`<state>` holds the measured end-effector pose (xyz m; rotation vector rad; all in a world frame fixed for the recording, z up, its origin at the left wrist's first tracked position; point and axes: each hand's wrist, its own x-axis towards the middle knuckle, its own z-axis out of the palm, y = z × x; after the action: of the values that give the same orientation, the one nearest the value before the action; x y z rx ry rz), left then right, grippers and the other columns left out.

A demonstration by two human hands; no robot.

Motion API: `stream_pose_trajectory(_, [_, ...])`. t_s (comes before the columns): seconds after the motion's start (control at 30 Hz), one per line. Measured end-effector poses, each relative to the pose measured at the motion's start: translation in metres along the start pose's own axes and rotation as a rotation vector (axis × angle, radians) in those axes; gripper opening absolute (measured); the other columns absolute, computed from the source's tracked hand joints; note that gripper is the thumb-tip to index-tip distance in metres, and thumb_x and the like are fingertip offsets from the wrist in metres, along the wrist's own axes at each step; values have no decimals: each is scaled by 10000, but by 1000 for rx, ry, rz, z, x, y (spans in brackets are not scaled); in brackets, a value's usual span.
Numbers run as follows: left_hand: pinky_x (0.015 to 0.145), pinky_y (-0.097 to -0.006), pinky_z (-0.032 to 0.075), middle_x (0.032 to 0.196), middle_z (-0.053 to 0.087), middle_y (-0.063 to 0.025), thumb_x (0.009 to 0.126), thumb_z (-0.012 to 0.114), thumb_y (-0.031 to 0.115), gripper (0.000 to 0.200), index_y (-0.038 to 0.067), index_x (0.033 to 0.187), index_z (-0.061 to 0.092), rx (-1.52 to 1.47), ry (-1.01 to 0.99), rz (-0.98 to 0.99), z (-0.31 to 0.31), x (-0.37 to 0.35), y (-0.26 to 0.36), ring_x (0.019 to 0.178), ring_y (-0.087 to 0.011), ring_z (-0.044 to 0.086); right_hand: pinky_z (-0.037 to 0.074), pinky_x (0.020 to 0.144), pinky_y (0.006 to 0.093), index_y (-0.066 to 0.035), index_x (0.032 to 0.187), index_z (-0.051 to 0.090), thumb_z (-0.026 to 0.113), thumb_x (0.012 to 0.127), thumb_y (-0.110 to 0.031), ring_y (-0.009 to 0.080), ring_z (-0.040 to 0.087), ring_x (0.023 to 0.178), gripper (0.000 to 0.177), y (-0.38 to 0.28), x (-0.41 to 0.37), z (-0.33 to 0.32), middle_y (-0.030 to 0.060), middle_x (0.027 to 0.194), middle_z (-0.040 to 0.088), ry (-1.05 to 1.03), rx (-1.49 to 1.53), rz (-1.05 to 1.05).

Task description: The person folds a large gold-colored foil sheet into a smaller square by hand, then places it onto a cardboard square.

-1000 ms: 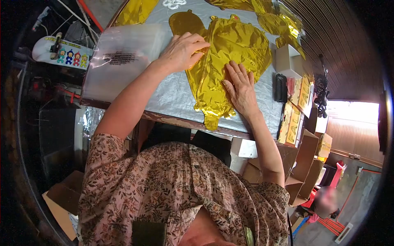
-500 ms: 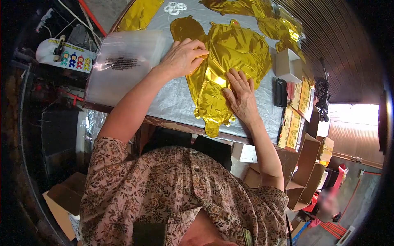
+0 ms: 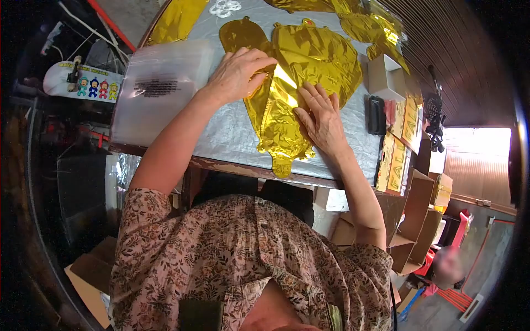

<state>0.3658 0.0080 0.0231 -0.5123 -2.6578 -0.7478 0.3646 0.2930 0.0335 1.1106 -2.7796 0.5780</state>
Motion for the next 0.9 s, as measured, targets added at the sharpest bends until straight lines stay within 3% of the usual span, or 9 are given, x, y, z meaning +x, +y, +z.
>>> stream_pose_trajectory(0.07, [1008, -458, 436, 1265, 642, -65, 940, 661, 173, 413, 156, 1352, 626, -1, 21, 43, 2, 1, 0, 1199, -292, 569, 248, 1197, 604, -84, 1445, 552, 633, 1003, -320, 395, 414, 1451, 507, 0, -2, 1, 135, 1539, 507, 11, -1, -3])
stream_pose_trajectory(0.13, [1003, -467, 443, 1250, 647, -64, 943, 652, 165, 446, 198, 1383, 591, -107, -23, -101, 2, 3, -2, 1185, -301, 577, 253, 1192, 613, -80, 1447, 549, 631, 1005, -319, 398, 418, 1447, 509, 0, -3, 3, 132, 1549, 497, 11, -7, 2])
stream_pose_trajectory(0.2, [990, -466, 450, 1235, 652, -54, 946, 640, 147, 479, 225, 1411, 555, -67, -4, -68, 4, 3, -1, 1172, -309, 583, 261, 1188, 618, -77, 1447, 547, 629, 1006, -316, 403, 422, 1441, 508, -1, -3, 5, 133, 1554, 489, 28, -14, -12])
stream_pose_trajectory(0.27, [986, -453, 449, 1220, 653, -41, 953, 632, 148, 418, 207, 1366, 604, -29, 67, 75, 2, 3, 1, 1162, -298, 585, 264, 1188, 619, -76, 1447, 547, 627, 1008, -317, 407, 420, 1442, 507, -4, -4, 3, 136, 1558, 483, 32, -17, -12])
stream_pose_trajectory(0.47, [982, -425, 437, 1213, 646, -22, 961, 667, 266, 256, 161, 1181, 747, 3, 34, 58, 3, 1, -1, 1154, -253, 582, 280, 1173, 621, -74, 1446, 547, 634, 1001, -311, 400, 434, 1428, 512, -7, -2, 3, 144, 1545, 494, 37, -35, -18])
stream_pose_trajectory(0.9, [1007, -426, 438, 1267, 625, -48, 966, 694, 320, 326, 133, 1230, 735, 41, -26, 38, 0, 1, 4, 1144, -277, 579, 267, 1178, 601, -71, 1448, 548, 624, 1010, -299, 397, 432, 1429, 499, -7, -3, 7, 145, 1539, 499, 49, -23, 5])
